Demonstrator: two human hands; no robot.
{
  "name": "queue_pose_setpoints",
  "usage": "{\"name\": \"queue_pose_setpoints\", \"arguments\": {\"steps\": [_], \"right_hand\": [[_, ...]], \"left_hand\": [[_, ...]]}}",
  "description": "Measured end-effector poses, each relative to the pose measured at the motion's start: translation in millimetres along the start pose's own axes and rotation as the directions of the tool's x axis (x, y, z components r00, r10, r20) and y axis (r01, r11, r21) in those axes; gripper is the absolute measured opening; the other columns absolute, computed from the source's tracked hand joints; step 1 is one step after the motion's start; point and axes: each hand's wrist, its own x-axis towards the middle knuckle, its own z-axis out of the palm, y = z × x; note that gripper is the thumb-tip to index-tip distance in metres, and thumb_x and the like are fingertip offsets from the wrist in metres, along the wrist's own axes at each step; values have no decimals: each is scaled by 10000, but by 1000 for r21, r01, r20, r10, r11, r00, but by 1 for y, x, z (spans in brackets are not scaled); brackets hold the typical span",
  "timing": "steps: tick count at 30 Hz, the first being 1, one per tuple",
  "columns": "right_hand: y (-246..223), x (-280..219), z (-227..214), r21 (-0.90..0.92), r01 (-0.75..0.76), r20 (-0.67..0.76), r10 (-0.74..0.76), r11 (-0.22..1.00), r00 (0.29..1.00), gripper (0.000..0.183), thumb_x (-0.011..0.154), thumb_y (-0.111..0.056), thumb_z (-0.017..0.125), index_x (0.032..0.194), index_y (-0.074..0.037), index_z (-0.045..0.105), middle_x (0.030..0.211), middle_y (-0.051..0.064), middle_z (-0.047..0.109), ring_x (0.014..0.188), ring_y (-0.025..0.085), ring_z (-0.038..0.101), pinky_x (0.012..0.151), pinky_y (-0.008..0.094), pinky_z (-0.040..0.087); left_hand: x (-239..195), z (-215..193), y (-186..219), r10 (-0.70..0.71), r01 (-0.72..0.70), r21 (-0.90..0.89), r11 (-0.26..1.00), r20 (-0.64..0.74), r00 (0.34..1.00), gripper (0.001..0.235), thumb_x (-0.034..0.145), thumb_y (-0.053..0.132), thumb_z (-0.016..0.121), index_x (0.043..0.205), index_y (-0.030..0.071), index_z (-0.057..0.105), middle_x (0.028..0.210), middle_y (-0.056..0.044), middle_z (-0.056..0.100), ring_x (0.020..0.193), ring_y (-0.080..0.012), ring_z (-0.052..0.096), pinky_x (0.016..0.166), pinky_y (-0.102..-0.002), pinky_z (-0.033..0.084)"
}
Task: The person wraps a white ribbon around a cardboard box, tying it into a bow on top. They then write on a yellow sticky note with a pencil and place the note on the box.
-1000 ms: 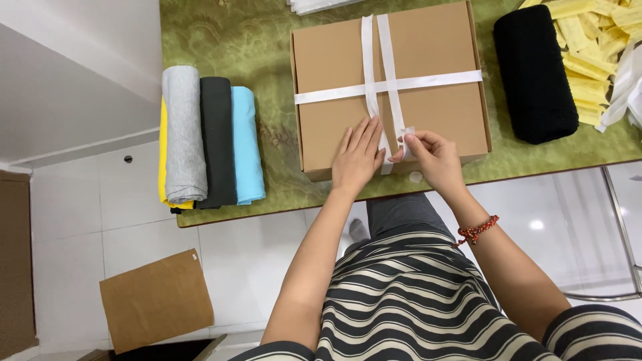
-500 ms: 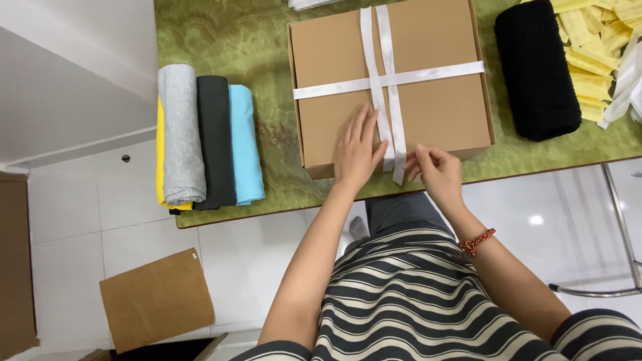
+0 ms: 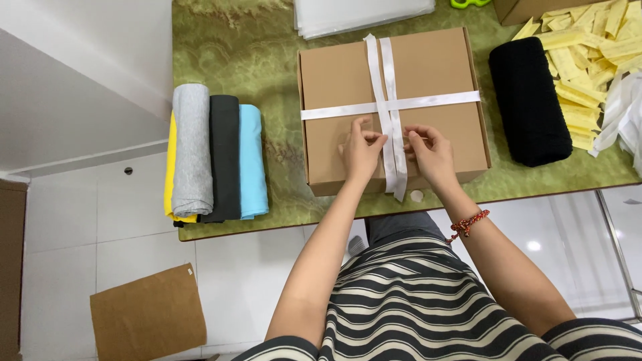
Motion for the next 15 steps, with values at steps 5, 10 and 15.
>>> {"name": "queue_pose_setpoints", "arguments": {"steps": [5,10,15], "right_hand": [[5,33,18,17,-3,155,0,1000,988,325,1115,-162,575,1421,-65,623,1215,188,718,927,199,729,820,324,648],[-39,39,42,21,-101,220,94,995,971,370,1123,-300,568,1477,-192,575,1088,71,728,842,138,715,666,249,630],[-8,57,37,144,-265,265,221,953,938,326,1092,-250,600,1278,-3,701,1157,95,721,901,164,756,724,298,679]], "left_hand": [[-5,-21,-21,67,50,-428,902,254,965,510,847,390,914,1220,268,589,985,69,816,829,-39,645,749,-218,494],[-23,-35,-35,127,150,-506,849,471,873,495,855,279,910,1186,168,559,1050,-23,794,874,-56,698,714,-160,576],[-25,-47,-36,19,212,-472,856,438,899,444,980,429,785,1207,102,590,855,-93,778,755,-116,746,645,-190,575]]}}
